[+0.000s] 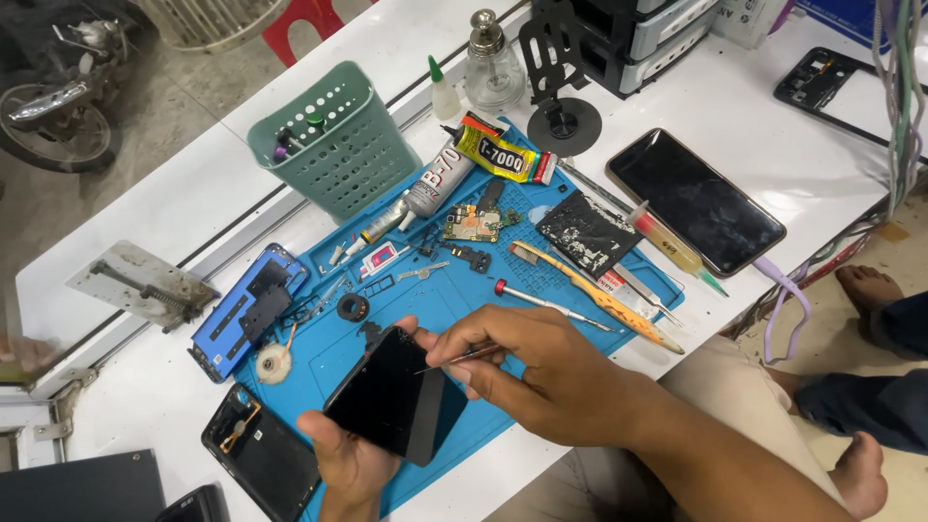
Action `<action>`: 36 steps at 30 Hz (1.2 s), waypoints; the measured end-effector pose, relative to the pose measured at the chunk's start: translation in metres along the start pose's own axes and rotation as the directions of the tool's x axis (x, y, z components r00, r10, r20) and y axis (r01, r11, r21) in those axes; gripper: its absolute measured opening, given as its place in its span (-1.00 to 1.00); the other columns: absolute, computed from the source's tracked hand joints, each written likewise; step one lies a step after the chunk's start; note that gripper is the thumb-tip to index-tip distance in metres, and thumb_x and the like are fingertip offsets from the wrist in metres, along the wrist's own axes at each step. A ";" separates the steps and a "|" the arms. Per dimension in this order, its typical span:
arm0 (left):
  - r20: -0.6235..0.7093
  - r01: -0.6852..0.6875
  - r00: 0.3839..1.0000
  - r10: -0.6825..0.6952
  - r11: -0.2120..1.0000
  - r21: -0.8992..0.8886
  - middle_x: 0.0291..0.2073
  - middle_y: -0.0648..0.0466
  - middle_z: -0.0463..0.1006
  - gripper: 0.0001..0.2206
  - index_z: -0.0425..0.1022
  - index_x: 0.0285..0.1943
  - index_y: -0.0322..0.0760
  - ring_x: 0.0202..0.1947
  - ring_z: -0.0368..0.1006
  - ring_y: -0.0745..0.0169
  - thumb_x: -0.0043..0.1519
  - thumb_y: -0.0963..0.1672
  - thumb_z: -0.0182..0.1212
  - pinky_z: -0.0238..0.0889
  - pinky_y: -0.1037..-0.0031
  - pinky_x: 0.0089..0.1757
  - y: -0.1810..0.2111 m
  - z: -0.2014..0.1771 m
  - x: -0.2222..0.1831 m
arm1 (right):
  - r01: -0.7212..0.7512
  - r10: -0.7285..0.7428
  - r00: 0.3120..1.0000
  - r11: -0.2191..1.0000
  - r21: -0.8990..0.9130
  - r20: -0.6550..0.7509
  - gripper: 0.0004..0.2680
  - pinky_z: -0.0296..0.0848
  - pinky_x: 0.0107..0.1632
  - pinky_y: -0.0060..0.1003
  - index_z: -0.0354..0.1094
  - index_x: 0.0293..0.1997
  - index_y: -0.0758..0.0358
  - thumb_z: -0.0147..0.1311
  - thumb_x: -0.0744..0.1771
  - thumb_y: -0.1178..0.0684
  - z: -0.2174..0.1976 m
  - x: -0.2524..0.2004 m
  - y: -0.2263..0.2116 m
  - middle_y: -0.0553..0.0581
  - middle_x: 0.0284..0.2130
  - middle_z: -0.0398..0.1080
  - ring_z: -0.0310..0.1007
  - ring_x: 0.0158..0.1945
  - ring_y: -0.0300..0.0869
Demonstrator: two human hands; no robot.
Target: Inspecting and preparing a mobile phone screen assembly for repair or replacement at a workstation.
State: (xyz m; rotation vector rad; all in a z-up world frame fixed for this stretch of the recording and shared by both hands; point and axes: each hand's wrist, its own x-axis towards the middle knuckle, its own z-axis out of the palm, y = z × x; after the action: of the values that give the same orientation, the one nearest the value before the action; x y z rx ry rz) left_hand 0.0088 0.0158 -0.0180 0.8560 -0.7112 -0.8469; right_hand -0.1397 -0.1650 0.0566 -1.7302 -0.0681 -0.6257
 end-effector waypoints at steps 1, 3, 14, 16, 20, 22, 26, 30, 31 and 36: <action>-0.002 -0.001 1.000 0.001 1.000 -0.011 0.34 -0.29 0.33 -0.02 0.07 0.50 -0.66 0.36 0.24 -0.18 0.27 0.32 -0.16 0.04 0.08 0.33 0.002 0.003 0.001 | 0.009 -0.009 1.000 1.000 -0.015 0.004 -0.89 0.61 -0.26 -0.32 0.39 -0.05 0.31 -0.03 0.37 0.20 0.000 0.001 -0.001 0.20 -0.16 0.54 0.59 -0.39 -0.17; -0.007 -0.001 1.000 0.001 1.000 -0.023 0.31 -0.28 0.34 -0.03 0.06 0.51 -0.64 0.32 0.26 -0.17 0.26 0.31 -0.13 0.08 0.08 0.30 0.006 0.010 0.005 | 0.016 -0.015 1.000 0.999 -0.028 0.009 -0.87 0.61 -0.30 -0.35 0.42 -0.02 0.29 -0.03 0.39 0.19 -0.001 0.001 -0.001 0.16 -0.27 0.56 0.59 -0.43 -0.20; 0.025 -0.027 0.999 0.031 0.991 -0.135 0.11 -0.30 0.40 -0.12 0.04 0.56 -0.38 0.01 0.39 -0.14 0.29 0.29 0.02 0.30 0.16 0.01 0.014 0.030 0.012 | 0.175 -0.177 0.984 0.979 -0.104 -0.016 -0.84 0.59 -0.11 -0.23 0.39 0.05 0.36 -0.04 0.42 0.13 0.000 0.005 -0.002 0.18 -0.24 0.54 0.60 -0.18 -0.07; 0.041 -0.012 0.999 0.017 0.992 -0.122 0.14 -0.29 0.40 -0.10 0.00 0.57 -0.40 0.08 0.38 -0.14 0.28 0.29 0.01 0.28 0.13 0.09 0.013 0.028 0.012 | 0.189 -0.192 0.981 0.975 -0.113 -0.011 -0.85 0.56 -0.13 -0.22 0.38 0.01 0.39 -0.05 0.42 0.13 0.000 0.005 -0.003 0.20 -0.27 0.52 0.57 -0.21 -0.05; 0.066 0.027 0.998 -0.020 0.995 -0.101 0.14 -0.26 0.37 -0.06 -0.04 0.57 -0.43 0.11 0.38 -0.13 0.26 0.31 0.00 0.31 0.12 0.10 0.012 0.024 0.009 | 0.224 -0.228 0.974 0.965 -0.137 -0.009 -0.90 0.53 -0.14 -0.17 0.37 -0.08 0.38 -0.03 0.41 0.16 0.002 0.006 -0.001 0.25 -0.26 0.50 0.55 -0.23 0.02; 0.056 0.056 0.997 -0.053 0.996 -0.070 0.21 -0.24 0.38 -0.03 -0.01 0.57 -0.45 0.18 0.38 -0.15 0.23 0.33 0.01 0.30 0.10 0.14 0.011 0.017 0.003 | 0.229 -0.233 0.973 0.964 -0.138 -0.007 -0.88 0.55 -0.13 -0.16 0.37 -0.05 0.39 -0.04 0.42 0.15 0.002 0.005 -0.001 0.24 -0.28 0.49 0.56 -0.21 0.02; 0.071 0.118 0.991 -0.118 0.993 0.007 0.28 -0.24 0.42 0.05 0.04 0.56 -0.50 0.30 0.36 -0.11 0.18 0.37 0.01 0.25 0.13 0.24 0.008 0.007 -0.002 | 0.269 -0.272 0.962 0.955 -0.122 -0.012 -0.86 0.56 -0.13 -0.16 0.34 0.06 0.36 -0.10 0.44 0.17 0.004 0.003 -0.001 0.25 -0.26 0.47 0.54 -0.22 0.02; 0.060 0.142 0.988 -0.144 0.989 0.041 0.22 -0.23 0.49 0.09 0.07 0.54 -0.52 0.25 0.41 -0.10 0.14 0.40 0.03 0.28 0.17 0.21 0.011 0.008 -0.002 | 0.269 -0.272 0.962 0.956 -0.117 -0.013 -0.84 0.55 -0.15 -0.16 0.35 0.07 0.40 -0.11 0.44 0.17 0.004 0.001 -0.004 0.29 -0.24 0.47 0.53 -0.24 0.03; 0.061 0.153 0.986 -0.158 0.985 0.078 0.20 -0.20 0.51 0.10 0.09 0.54 -0.51 0.22 0.43 -0.06 0.12 0.41 0.02 0.30 0.21 0.18 0.012 0.008 -0.002 | 0.262 -0.265 0.964 0.958 -0.120 -0.010 -0.84 0.54 -0.16 -0.17 0.34 0.08 0.40 -0.12 0.45 0.17 0.004 0.001 -0.005 0.29 -0.25 0.47 0.52 -0.25 0.02; 0.085 0.153 0.983 -0.163 0.982 0.114 0.21 -0.18 0.51 0.10 0.11 0.53 -0.51 0.23 0.43 -0.03 0.12 0.42 0.01 0.30 0.25 0.19 0.012 0.006 -0.003 | 0.233 -0.237 0.971 0.963 -0.139 -0.013 -0.83 0.57 -0.14 -0.16 0.35 0.11 0.38 -0.11 0.45 0.15 0.005 -0.002 -0.005 0.29 -0.22 0.49 0.55 -0.22 0.02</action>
State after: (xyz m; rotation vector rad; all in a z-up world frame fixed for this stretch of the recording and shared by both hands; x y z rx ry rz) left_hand 0.0062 0.0208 -0.0054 0.9836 -0.7844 -1.0033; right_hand -0.1416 -0.1582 0.0596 -1.8601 -0.2176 -0.8466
